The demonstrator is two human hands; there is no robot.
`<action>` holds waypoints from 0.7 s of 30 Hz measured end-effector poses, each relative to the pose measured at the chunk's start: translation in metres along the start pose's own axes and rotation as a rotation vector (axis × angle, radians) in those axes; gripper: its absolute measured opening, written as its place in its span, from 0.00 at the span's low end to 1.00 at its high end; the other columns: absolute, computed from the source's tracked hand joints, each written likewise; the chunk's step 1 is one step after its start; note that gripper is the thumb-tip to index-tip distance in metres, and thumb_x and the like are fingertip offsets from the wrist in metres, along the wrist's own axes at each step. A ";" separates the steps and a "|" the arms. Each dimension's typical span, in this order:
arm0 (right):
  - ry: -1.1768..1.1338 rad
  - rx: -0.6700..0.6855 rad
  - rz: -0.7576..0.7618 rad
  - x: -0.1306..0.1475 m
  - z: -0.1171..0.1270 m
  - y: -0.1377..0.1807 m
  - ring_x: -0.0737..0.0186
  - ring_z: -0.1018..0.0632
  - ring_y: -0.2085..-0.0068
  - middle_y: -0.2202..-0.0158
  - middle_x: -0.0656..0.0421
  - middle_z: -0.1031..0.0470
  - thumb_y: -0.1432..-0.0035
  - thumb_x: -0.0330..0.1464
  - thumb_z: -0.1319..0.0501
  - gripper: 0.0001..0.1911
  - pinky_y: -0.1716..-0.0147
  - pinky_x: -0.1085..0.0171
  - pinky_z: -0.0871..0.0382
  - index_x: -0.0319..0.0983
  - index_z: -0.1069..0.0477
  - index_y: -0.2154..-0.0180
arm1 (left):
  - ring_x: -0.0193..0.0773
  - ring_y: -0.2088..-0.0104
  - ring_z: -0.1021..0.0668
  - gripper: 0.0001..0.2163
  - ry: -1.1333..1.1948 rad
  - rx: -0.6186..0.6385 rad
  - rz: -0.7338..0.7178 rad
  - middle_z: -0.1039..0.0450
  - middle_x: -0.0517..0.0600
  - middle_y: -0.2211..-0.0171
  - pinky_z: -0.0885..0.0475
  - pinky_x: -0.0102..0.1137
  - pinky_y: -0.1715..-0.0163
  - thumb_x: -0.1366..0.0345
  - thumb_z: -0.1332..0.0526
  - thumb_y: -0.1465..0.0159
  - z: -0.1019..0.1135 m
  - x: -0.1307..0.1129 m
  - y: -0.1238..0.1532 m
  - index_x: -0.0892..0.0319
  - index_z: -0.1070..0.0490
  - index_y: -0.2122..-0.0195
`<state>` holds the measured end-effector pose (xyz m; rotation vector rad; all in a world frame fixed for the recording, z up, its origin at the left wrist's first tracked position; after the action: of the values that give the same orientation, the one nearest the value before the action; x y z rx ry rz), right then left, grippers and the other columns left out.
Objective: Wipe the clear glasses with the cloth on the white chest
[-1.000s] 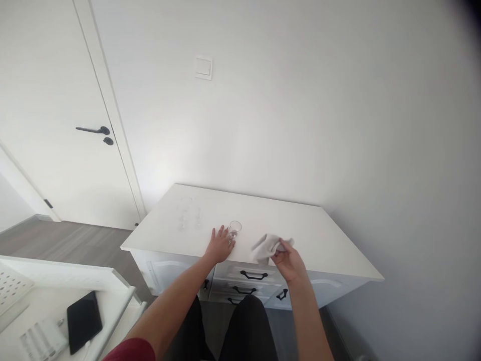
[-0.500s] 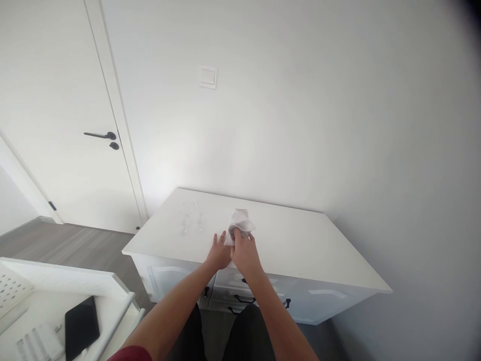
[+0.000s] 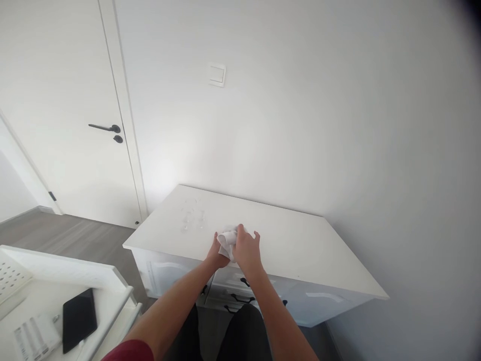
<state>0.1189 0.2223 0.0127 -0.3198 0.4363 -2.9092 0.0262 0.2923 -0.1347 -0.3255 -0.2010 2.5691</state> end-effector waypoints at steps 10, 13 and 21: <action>-0.022 0.448 0.058 -0.002 0.002 -0.052 0.47 0.21 0.55 0.51 0.47 0.22 0.35 0.32 0.49 0.28 0.62 0.59 0.37 0.41 0.45 0.34 | 0.55 0.28 0.44 0.27 0.017 0.003 0.044 0.38 0.53 0.30 0.60 0.61 0.31 0.55 0.56 0.26 -0.005 -0.003 -0.002 0.50 0.48 0.27; 0.052 0.409 0.077 -0.003 0.000 -0.047 0.47 0.22 0.51 0.52 0.50 0.21 0.35 0.30 0.48 0.22 0.58 0.57 0.37 0.42 0.37 0.41 | 0.55 0.27 0.47 0.28 0.001 -0.038 0.046 0.44 0.51 0.28 0.58 0.59 0.31 0.54 0.53 0.27 -0.006 -0.004 -0.001 0.48 0.51 0.26; 0.099 0.223 0.005 0.000 -0.007 -0.032 0.49 0.21 0.58 0.61 0.51 0.20 0.32 0.30 0.51 0.18 0.54 0.51 0.40 0.41 0.37 0.43 | 0.60 0.27 0.49 0.31 -0.027 0.039 0.007 0.48 0.51 0.27 0.58 0.64 0.33 0.57 0.51 0.28 -0.006 -0.002 -0.002 0.46 0.59 0.25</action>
<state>0.1124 0.2546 0.0158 -0.1422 0.1238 -2.9402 0.0307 0.2933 -0.1397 -0.2783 -0.1597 2.5823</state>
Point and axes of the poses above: each hand's wrist, its own y-axis away from the middle knuckle, its own z-axis out of the back of the hand, x = y × z, the point moved 3 cm from there along -y, towards the middle knuckle
